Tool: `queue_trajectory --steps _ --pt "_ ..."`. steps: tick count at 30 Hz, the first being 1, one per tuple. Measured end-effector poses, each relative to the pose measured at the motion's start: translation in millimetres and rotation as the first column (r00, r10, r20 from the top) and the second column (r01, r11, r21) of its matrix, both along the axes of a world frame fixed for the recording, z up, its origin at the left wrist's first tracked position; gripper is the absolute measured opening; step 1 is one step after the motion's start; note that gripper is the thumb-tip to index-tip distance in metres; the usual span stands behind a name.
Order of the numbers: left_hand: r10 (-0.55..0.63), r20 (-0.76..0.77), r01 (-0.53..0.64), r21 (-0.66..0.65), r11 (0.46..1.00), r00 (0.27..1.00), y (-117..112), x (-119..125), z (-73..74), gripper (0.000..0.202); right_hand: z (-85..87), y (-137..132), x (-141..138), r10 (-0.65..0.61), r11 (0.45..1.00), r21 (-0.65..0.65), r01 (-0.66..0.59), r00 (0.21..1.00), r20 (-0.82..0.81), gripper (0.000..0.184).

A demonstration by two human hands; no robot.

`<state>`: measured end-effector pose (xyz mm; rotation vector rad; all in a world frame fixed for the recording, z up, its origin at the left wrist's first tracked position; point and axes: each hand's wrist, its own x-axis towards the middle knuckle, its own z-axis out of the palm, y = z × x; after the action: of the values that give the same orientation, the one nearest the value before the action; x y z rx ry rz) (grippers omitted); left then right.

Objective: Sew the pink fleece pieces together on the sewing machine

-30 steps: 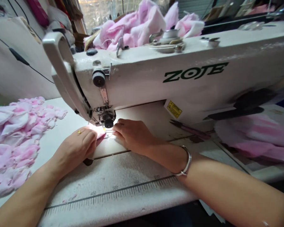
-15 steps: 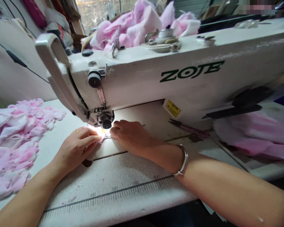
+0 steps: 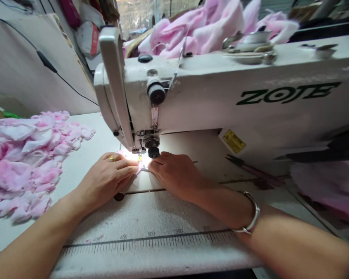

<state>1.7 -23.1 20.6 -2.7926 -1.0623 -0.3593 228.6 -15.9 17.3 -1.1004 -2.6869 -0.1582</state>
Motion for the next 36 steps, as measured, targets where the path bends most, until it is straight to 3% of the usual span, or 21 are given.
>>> queue_trajectory --steps 5,13,22,30,36 --pt "-0.029 0.019 0.030 -0.029 0.999 0.999 -1.6 1.2 2.1 0.019 0.6 -1.0 0.7 -0.005 1.000 -0.020 0.006 0.999 0.042 0.011" --pt "0.060 0.043 -0.057 -0.055 0.997 0.997 -2.0 6.3 -4.6 0.019 -2.0 4.9 0.9 -0.030 0.999 0.012 0.030 1.000 0.009 0.011" --pt "0.046 0.062 -0.042 -0.061 0.997 0.997 0.3 7.1 -7.0 0.023 -1.7 7.8 -0.4 -0.047 0.998 0.035 0.046 0.999 0.021 0.011" --pt "0.049 0.084 -0.044 -0.066 0.997 0.995 -2.1 7.7 -9.7 0.026 -0.4 9.4 6.1 -0.137 0.990 -0.035 0.135 0.989 -0.051 0.015" --pt "0.065 0.095 -0.056 -0.096 0.994 0.993 -1.3 6.8 -9.6 0.025 -3.5 13.4 2.5 -0.144 0.989 0.019 0.147 0.985 -0.100 0.014"
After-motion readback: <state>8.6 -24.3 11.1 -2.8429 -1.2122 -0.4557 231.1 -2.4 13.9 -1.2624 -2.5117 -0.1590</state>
